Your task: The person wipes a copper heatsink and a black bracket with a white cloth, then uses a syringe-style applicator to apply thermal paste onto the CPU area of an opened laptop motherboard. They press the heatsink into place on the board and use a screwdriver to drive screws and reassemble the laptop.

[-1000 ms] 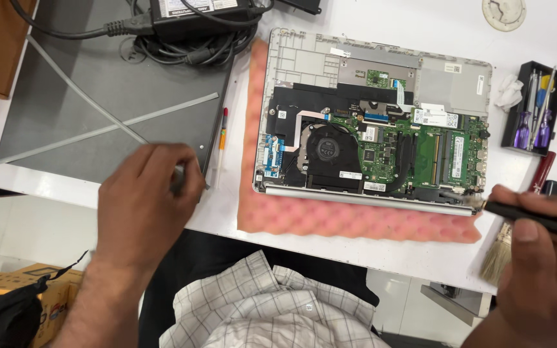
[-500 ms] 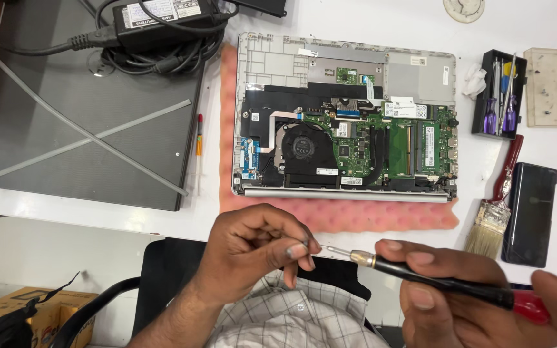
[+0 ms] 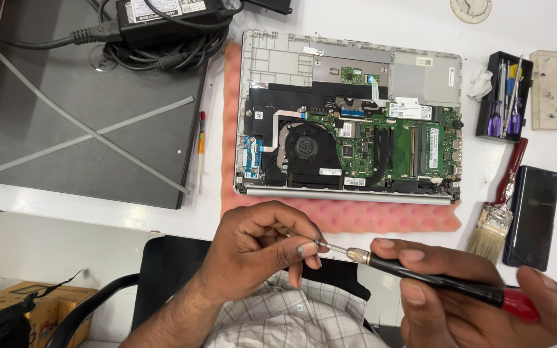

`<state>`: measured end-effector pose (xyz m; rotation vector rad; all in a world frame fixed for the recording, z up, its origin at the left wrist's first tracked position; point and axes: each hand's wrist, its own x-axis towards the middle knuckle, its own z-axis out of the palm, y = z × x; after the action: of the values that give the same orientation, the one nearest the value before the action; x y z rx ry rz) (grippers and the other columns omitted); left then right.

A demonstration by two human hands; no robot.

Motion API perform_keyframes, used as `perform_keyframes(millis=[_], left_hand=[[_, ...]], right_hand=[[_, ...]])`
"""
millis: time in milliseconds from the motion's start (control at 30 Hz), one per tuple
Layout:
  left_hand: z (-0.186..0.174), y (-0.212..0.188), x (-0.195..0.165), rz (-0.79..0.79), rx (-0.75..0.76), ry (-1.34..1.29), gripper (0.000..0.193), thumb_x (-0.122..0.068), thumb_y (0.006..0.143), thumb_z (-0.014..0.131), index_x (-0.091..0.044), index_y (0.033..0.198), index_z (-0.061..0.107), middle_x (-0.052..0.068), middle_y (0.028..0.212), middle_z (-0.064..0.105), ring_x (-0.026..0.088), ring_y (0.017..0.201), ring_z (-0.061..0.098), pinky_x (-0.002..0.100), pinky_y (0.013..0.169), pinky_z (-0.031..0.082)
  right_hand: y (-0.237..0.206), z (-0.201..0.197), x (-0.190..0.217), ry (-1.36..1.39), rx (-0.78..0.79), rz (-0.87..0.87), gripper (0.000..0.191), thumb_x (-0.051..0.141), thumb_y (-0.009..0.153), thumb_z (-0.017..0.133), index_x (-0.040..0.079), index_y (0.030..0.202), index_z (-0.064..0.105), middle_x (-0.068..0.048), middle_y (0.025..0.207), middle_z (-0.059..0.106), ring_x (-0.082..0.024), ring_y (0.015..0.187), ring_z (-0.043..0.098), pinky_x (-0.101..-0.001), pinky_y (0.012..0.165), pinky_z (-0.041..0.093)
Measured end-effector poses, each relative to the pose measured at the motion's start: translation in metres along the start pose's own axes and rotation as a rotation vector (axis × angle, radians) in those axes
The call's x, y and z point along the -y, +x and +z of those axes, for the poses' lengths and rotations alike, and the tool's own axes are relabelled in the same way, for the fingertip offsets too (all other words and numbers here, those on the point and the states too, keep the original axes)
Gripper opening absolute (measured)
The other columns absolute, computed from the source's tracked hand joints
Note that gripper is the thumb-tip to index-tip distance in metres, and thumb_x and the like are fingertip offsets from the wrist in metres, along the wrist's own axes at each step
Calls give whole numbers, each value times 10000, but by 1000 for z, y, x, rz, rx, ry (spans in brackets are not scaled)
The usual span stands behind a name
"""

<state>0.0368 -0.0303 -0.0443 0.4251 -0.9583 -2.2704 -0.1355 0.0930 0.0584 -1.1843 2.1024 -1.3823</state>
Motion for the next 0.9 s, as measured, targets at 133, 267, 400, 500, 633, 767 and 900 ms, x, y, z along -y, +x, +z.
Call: perform_keyframes(millis=[133, 267, 400, 500, 633, 767, 900], left_hand=[[-1, 0, -2, -6, 1, 18, 157, -11, 1020, 663, 106, 1124, 663, 171, 945, 733, 136, 821, 739, 246, 610, 619], [0, -1, -2, -9, 4, 27, 155, -10, 1023, 664, 105, 1126, 665, 167, 941, 737, 126, 806, 734, 239, 608, 613], [1, 0, -3, -5, 2, 57, 153, -6, 1024, 660, 102, 1131, 668, 158, 944, 738, 113, 793, 724, 235, 611, 611], [1, 0, -4, 7, 3, 86, 157, -9, 1025, 657, 96, 1142, 669, 150, 958, 738, 103, 798, 718, 231, 626, 610], [4, 2, -6, 10, -15, 131, 156, -5, 1018, 663, 85, 1144, 682, 147, 953, 746, 93, 777, 716, 225, 621, 610], [1, -2, -13, 30, -137, 214, 174, 11, 950, 699, 64, 1115, 681, 131, 1028, 761, 89, 759, 707, 219, 590, 604], [-16, -22, -37, 102, -394, 377, 136, 23, 921, 740, 44, 1054, 720, 130, 903, 775, 87, 665, 675, 221, 526, 572]], right_hand=[[3, -5, 4, -26, 37, 77, 621, -10, 956, 612, 261, 1384, 252, -199, 1115, 696, -336, 1053, 788, -372, 801, 637], [2, -6, 5, -30, 50, -11, 613, 24, 956, 630, 290, 1398, 299, -152, 1137, 701, -286, 1067, 788, -333, 868, 664], [2, -11, 6, 25, 77, 38, 638, 54, 938, 651, 303, 1425, 324, -120, 1113, 723, -245, 1056, 801, -307, 824, 647], [7, -15, 8, -187, 122, -14, 630, -9, 935, 645, 263, 1391, 305, -164, 1100, 741, -294, 1042, 797, -386, 960, 653], [9, -13, 10, -123, 133, -90, 661, -6, 932, 633, 214, 1426, 254, -199, 1136, 693, -323, 1082, 767, -431, 965, 620], [8, 6, -10, 127, -103, -154, 652, -8, 1121, 648, 178, 1551, 194, -177, 1143, 653, -283, 1042, 761, -407, 1019, 622], [41, -9, -54, 143, -55, -341, 626, -34, 1203, 625, 173, 1606, 192, -191, 1157, 631, -286, 1054, 741, -378, 1013, 596]])
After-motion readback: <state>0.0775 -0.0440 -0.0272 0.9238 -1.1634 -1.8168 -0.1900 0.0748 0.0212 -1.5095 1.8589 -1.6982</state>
